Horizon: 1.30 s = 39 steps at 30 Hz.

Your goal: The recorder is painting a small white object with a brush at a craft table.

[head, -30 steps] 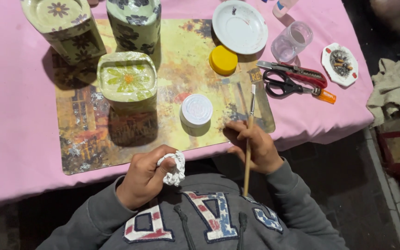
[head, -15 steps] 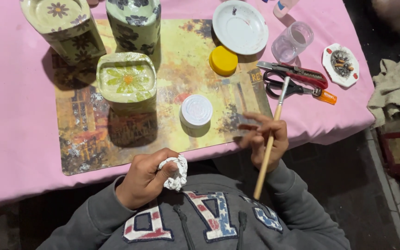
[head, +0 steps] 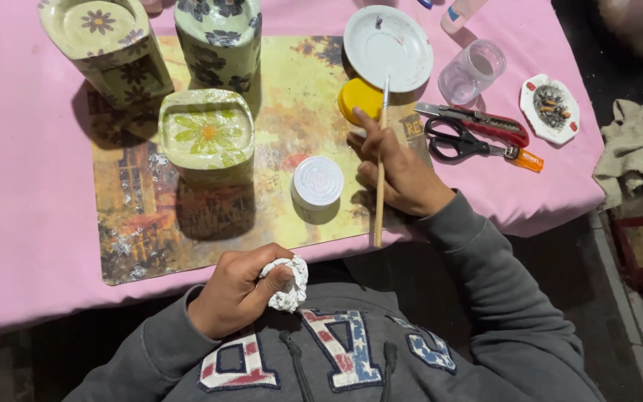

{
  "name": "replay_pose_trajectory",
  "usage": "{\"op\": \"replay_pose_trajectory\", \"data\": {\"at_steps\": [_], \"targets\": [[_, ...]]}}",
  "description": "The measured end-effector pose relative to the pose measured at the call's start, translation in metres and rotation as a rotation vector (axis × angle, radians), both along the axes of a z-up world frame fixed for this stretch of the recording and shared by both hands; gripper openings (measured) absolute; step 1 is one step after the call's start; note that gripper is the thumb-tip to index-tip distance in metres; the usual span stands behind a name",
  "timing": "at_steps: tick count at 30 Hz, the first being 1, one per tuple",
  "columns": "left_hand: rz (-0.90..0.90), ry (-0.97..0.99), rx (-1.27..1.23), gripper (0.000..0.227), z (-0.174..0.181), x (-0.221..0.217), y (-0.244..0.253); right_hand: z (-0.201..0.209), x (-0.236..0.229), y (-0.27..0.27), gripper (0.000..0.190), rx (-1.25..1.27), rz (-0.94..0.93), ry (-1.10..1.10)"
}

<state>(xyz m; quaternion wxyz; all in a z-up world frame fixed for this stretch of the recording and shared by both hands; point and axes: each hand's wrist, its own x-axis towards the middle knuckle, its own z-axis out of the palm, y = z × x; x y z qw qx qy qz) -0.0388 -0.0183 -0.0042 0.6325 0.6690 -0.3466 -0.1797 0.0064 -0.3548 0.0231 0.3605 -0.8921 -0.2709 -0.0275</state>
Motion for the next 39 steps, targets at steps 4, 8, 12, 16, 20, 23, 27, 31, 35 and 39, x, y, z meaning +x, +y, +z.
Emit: {"op": "replay_pose_trajectory", "data": {"at_steps": [4, 8, 12, 16, 20, 23, 27, 31, 35, 39], "targets": [[0.01, -0.029, 0.007, 0.02, -0.001, 0.002, 0.003, 0.002, -0.019, 0.0, 0.03, -0.006, 0.081, 0.001], [0.009, -0.016, 0.008, 0.021, -0.001, 0.003, 0.005, -0.013, -0.063, -0.015, 0.014, 0.165, 0.043, 0.137], [-0.014, -0.016, -0.004, 0.021, 0.002, 0.006, 0.003, -0.043, -0.104, -0.017, 0.034, 0.469, -0.096, 0.018], [0.017, -0.046, 0.024, 0.02, 0.007, 0.005, -0.004, -0.028, -0.096, 0.021, 0.038, 0.502, -0.06, -0.001], [0.089, -0.129, -0.011, 0.025, 0.029, 0.007, -0.009, -0.031, -0.107, 0.008, 0.032, 0.338, -0.196, -0.211], [0.067, -0.204, -0.066, 0.027, 0.029, 0.007, -0.016, -0.037, -0.113, 0.004, 0.026, 0.565, -0.22, -0.291], [0.016, -0.129, 0.014, 0.014, 0.015, 0.002, -0.025, 0.003, -0.096, 0.026, 0.062, 0.55, -0.213, -0.425], [-0.022, -0.172, -0.037, 0.017, 0.01, 0.0, -0.031, 0.035, -0.084, 0.05, 0.043, 0.9, -0.172, -0.576], [0.144, -0.129, -0.028, 0.045, 0.023, -0.001, -0.037, 0.054, -0.098, 0.083, 0.049, 0.558, -0.03, -0.179], [0.027, 0.032, -0.127, 0.042, 0.026, -0.007, -0.038, 0.014, -0.109, 0.088, 0.032, 0.56, -0.154, -0.086]]}}
